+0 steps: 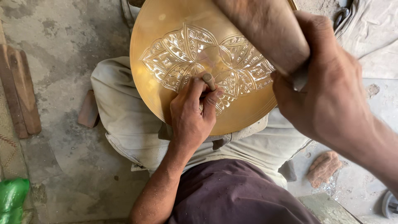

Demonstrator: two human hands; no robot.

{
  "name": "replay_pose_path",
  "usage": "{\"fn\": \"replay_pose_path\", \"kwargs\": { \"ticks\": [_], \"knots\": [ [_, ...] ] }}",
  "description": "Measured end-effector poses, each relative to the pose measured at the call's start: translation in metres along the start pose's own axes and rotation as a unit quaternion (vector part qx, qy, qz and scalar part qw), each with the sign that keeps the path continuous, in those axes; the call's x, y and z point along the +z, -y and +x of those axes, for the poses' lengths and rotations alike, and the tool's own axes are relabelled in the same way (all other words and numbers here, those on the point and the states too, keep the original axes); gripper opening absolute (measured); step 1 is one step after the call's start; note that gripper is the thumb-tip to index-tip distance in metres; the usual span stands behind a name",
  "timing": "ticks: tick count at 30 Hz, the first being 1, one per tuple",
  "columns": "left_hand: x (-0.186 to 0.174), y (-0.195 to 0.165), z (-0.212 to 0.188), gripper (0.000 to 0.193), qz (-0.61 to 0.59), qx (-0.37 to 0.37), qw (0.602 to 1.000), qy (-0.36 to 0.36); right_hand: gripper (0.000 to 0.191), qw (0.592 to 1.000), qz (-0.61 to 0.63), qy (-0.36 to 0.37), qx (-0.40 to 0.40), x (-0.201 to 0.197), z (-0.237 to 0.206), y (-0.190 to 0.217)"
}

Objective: The person sits on the floor with a brass plate resting on their lap and holds a small punch against an embossed floral pattern. They repeatedly strike the punch with a wooden mallet, repositioning the punch across the pattern to hammer out the raised design.

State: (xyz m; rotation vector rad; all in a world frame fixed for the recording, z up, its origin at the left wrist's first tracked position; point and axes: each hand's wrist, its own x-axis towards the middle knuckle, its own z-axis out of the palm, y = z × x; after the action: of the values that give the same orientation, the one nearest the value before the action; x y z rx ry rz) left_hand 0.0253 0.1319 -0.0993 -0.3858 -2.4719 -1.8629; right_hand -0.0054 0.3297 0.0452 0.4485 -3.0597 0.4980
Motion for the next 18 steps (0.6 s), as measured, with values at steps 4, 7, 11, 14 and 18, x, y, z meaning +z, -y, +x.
{"fn": "replay_pose_path", "kwargs": {
  "ticks": [4,7,11,14,18],
  "knots": [
    [-0.0008,-0.0006,0.0008,0.017,0.028,0.008,1.000,-0.001,0.051,0.976,-0.213,0.008,-0.047,0.0020,-0.0050,-0.0031],
    [-0.0015,-0.0017,0.0015,0.019,0.011,-0.007,1.000,0.002,0.061,0.999,-0.044,0.007,0.031,0.0049,-0.0077,-0.0027],
    [-0.0021,-0.0021,0.0029,0.019,0.004,-0.003,1.000,0.007,0.053,0.980,-0.199,0.011,-0.012,0.0053,-0.0072,-0.0032],
    [-0.0024,-0.0018,0.0033,0.019,0.014,-0.004,1.000,0.012,0.058,0.996,-0.033,0.035,0.069,0.0041,-0.0053,-0.0041],
    [-0.0036,-0.0010,0.0029,0.020,0.031,-0.006,0.999,0.017,0.053,0.984,-0.178,0.009,-0.011,0.0030,-0.0040,-0.0053]
  ]
}}
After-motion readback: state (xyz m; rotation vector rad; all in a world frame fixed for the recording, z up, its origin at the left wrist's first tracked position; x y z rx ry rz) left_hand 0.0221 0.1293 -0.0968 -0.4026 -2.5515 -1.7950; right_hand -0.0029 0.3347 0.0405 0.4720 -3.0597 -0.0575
